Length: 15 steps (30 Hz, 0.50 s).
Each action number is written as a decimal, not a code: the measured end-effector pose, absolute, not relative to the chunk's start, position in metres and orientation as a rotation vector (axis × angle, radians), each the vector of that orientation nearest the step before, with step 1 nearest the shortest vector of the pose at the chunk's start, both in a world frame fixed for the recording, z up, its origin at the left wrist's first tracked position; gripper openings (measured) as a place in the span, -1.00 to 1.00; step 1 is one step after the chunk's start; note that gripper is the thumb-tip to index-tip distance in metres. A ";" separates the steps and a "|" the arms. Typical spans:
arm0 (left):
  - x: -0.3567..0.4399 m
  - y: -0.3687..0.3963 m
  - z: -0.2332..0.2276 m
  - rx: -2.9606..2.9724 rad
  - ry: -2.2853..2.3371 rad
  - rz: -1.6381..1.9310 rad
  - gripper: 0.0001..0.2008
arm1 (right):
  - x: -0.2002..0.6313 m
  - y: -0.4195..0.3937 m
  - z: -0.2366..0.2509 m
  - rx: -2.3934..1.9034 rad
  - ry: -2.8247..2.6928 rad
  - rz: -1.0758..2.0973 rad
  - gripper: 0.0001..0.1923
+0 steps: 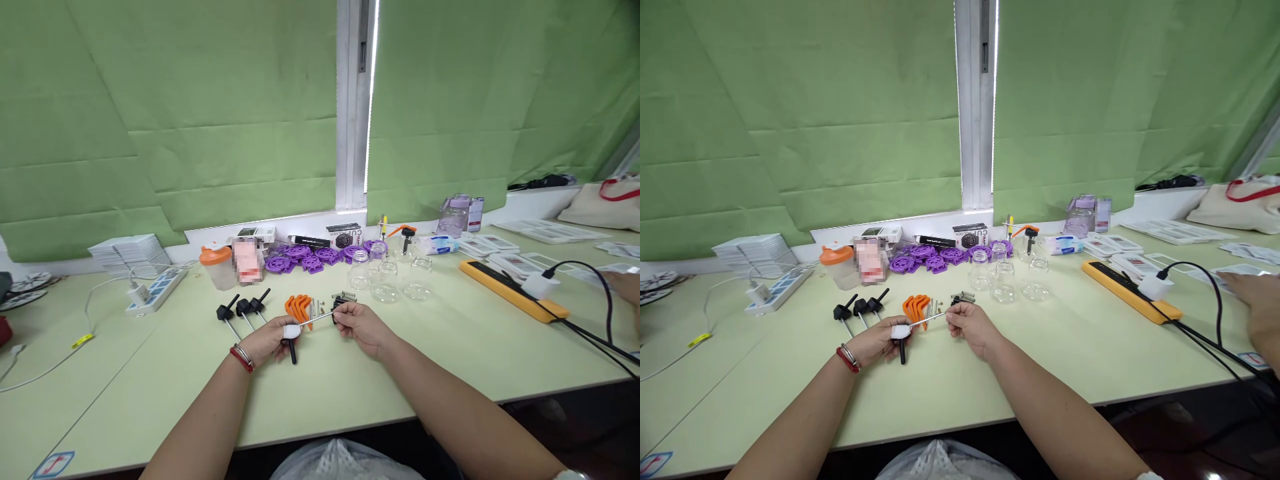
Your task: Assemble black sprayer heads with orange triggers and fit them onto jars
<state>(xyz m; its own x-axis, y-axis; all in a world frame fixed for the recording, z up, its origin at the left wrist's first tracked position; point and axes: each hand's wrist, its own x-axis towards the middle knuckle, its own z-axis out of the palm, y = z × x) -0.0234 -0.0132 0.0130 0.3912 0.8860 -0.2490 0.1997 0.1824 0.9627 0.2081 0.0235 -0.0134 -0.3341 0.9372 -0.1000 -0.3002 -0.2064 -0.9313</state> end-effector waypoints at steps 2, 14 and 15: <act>-0.023 -0.014 0.014 1.340 1.112 0.644 -0.75 | 0.208 0.023 -0.013 -0.891 -1.096 1.703 -0.71; -0.025 -0.010 0.012 1.387 1.193 0.612 -0.70 | 0.211 0.024 -0.010 -1.059 -1.174 1.599 -0.76; -0.025 -0.010 0.012 1.387 1.198 0.607 -0.70 | 0.211 0.024 -0.010 -1.065 -1.188 1.603 -0.76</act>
